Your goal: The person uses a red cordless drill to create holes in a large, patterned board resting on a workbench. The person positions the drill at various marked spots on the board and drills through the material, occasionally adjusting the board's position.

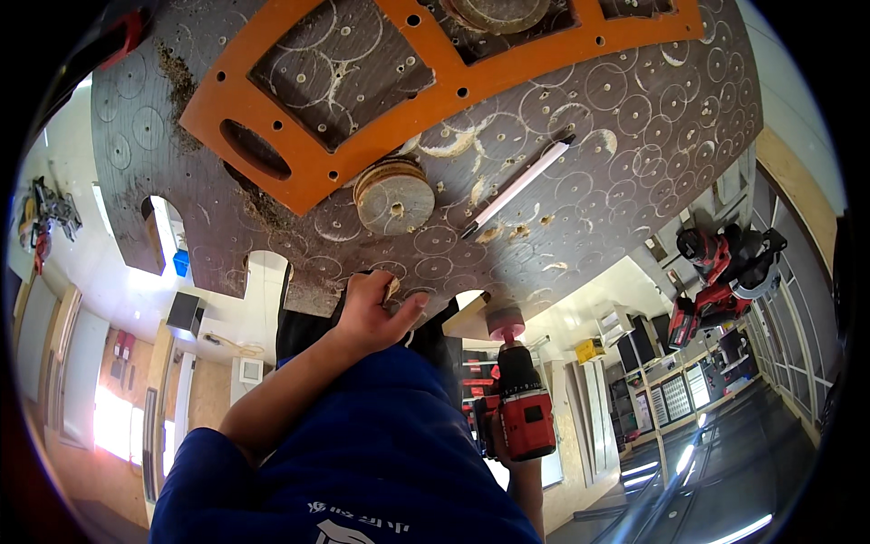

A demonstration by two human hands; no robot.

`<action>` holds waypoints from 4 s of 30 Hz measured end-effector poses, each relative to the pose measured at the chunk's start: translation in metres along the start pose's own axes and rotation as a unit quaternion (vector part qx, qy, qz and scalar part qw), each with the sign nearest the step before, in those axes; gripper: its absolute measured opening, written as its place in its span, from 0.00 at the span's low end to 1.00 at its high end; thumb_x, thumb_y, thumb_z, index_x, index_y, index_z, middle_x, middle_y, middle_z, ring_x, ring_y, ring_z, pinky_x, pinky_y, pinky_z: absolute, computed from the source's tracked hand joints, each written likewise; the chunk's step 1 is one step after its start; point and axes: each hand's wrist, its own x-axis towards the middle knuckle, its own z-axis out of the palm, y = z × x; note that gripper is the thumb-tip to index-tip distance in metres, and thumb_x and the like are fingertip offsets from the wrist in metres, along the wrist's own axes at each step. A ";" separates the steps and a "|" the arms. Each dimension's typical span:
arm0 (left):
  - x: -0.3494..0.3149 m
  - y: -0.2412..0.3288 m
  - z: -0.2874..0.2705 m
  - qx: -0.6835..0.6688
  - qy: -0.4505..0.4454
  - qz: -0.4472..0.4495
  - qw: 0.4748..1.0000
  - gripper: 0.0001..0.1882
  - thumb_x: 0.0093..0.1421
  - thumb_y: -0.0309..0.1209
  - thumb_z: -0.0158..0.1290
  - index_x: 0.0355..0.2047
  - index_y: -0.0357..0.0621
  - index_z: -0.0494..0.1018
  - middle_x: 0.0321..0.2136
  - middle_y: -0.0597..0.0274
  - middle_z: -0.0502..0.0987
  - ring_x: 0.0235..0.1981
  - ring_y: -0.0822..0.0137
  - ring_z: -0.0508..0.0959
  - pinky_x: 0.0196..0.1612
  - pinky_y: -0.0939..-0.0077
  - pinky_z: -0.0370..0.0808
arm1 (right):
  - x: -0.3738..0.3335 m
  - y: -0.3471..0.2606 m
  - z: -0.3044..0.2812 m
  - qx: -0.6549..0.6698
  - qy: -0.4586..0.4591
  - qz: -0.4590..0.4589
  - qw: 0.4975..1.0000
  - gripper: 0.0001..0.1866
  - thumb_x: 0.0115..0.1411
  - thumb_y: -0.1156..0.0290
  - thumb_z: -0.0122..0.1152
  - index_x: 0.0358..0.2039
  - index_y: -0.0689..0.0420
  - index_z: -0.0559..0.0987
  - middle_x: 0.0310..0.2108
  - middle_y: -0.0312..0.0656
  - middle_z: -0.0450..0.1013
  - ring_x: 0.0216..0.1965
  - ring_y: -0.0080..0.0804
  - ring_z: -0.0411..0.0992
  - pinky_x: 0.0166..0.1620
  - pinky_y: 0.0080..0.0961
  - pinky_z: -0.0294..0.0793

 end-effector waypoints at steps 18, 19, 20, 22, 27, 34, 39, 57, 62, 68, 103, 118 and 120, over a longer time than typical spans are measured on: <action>0.000 0.000 -0.001 0.016 -0.006 0.003 1.000 0.18 0.50 0.33 0.64 0.17 0.40 0.65 0.11 0.53 0.66 0.10 0.55 0.68 0.17 0.68 0.63 | 0.002 -0.004 -0.002 -0.006 -0.010 -0.009 1.000 0.13 0.53 0.65 0.60 0.39 0.52 0.79 0.36 0.41 0.76 0.37 0.43 0.74 0.38 0.40 0.70; 0.000 0.000 -0.001 0.016 -0.007 0.003 1.000 0.18 0.50 0.33 0.64 0.17 0.40 0.65 0.11 0.53 0.66 0.10 0.55 0.68 0.17 0.68 0.63 | 0.002 -0.005 -0.002 -0.006 -0.010 -0.009 1.000 0.13 0.53 0.65 0.60 0.39 0.52 0.79 0.36 0.41 0.76 0.37 0.43 0.74 0.38 0.40 0.70; -0.001 -0.001 -0.001 0.017 -0.008 0.002 1.000 0.18 0.50 0.33 0.64 0.17 0.40 0.65 0.11 0.53 0.66 0.10 0.56 0.68 0.17 0.68 0.63 | 0.002 -0.005 -0.002 -0.006 -0.010 -0.010 1.000 0.13 0.53 0.65 0.60 0.39 0.52 0.79 0.36 0.41 0.76 0.37 0.43 0.74 0.38 0.40 0.70; -0.001 -0.002 -0.002 0.025 -0.009 0.004 1.000 0.18 0.50 0.33 0.64 0.17 0.40 0.65 0.11 0.54 0.66 0.10 0.56 0.68 0.17 0.68 0.63 | 0.002 -0.004 -0.002 -0.006 -0.011 -0.010 1.000 0.12 0.54 0.65 0.60 0.39 0.52 0.79 0.36 0.41 0.76 0.37 0.43 0.74 0.38 0.40 0.70; -0.002 -0.004 0.000 0.009 -0.009 0.000 1.000 0.18 0.50 0.34 0.64 0.17 0.40 0.66 0.11 0.54 0.66 0.10 0.55 0.67 0.17 0.67 0.62 | 0.002 -0.006 -0.002 -0.009 -0.010 -0.010 1.000 0.12 0.54 0.65 0.59 0.40 0.53 0.79 0.36 0.42 0.76 0.37 0.42 0.74 0.38 0.39 0.70; 0.001 0.004 -0.003 0.041 -0.013 -0.002 0.999 0.19 0.50 0.34 0.64 0.16 0.40 0.65 0.10 0.54 0.66 0.10 0.56 0.67 0.16 0.67 0.62 | 0.004 -0.006 -0.002 -0.008 -0.009 -0.011 1.000 0.12 0.55 0.65 0.59 0.40 0.53 0.78 0.36 0.42 0.76 0.37 0.42 0.74 0.39 0.39 0.71; -0.002 -0.004 -0.001 0.000 -0.018 -0.030 0.999 0.19 0.50 0.34 0.64 0.16 0.40 0.65 0.10 0.54 0.65 0.09 0.56 0.67 0.16 0.67 0.62 | 0.005 -0.007 -0.002 -0.010 -0.010 -0.012 1.000 0.12 0.56 0.66 0.59 0.41 0.54 0.78 0.36 0.42 0.76 0.37 0.42 0.74 0.39 0.39 0.71; -0.001 0.001 -0.001 0.038 0.001 0.012 0.999 0.19 0.50 0.34 0.65 0.16 0.41 0.65 0.10 0.55 0.65 0.10 0.55 0.67 0.16 0.67 0.62 | 0.005 -0.008 -0.005 -0.012 -0.013 -0.017 1.000 0.12 0.59 0.66 0.57 0.42 0.56 0.77 0.36 0.43 0.75 0.38 0.41 0.75 0.40 0.37 0.73; 0.001 0.005 -0.003 0.031 -0.007 -0.003 0.999 0.18 0.50 0.33 0.64 0.16 0.41 0.65 0.10 0.55 0.65 0.09 0.56 0.67 0.16 0.67 0.62 | 0.006 -0.008 -0.005 -0.014 -0.012 -0.018 1.000 0.12 0.59 0.67 0.57 0.42 0.57 0.76 0.36 0.43 0.75 0.38 0.40 0.75 0.41 0.37 0.73; -0.001 -0.002 0.000 0.025 0.002 0.012 1.000 0.19 0.50 0.33 0.64 0.16 0.41 0.64 0.09 0.56 0.63 0.09 0.58 0.65 0.15 0.69 0.60 | 0.005 -0.008 -0.004 -0.014 -0.010 -0.020 1.000 0.12 0.60 0.67 0.57 0.43 0.57 0.76 0.36 0.44 0.75 0.38 0.40 0.75 0.41 0.36 0.73; 0.001 0.003 -0.002 0.021 -0.013 -0.011 1.000 0.18 0.50 0.33 0.64 0.16 0.40 0.65 0.10 0.55 0.66 0.10 0.58 0.68 0.16 0.70 0.63 | -0.003 -0.004 -0.003 -0.008 -0.012 0.003 1.000 0.11 0.60 0.67 0.57 0.42 0.57 0.76 0.35 0.43 0.75 0.38 0.39 0.75 0.40 0.36 0.73; -0.001 -0.002 0.001 0.006 -0.003 -0.025 1.000 0.19 0.50 0.34 0.64 0.15 0.40 0.65 0.10 0.54 0.65 0.10 0.56 0.68 0.16 0.68 0.63 | 0.000 -0.001 -0.001 -0.005 -0.012 0.005 1.000 0.11 0.59 0.67 0.57 0.41 0.56 0.76 0.34 0.42 0.75 0.37 0.39 0.75 0.40 0.36 0.73; 0.001 0.005 0.001 0.003 -0.003 -0.033 0.999 0.19 0.50 0.34 0.64 0.16 0.40 0.65 0.10 0.54 0.66 0.10 0.55 0.68 0.16 0.68 0.63 | 0.000 -0.001 -0.002 -0.004 -0.011 0.006 1.000 0.11 0.59 0.67 0.57 0.41 0.56 0.77 0.34 0.42 0.75 0.37 0.39 0.75 0.40 0.36 0.73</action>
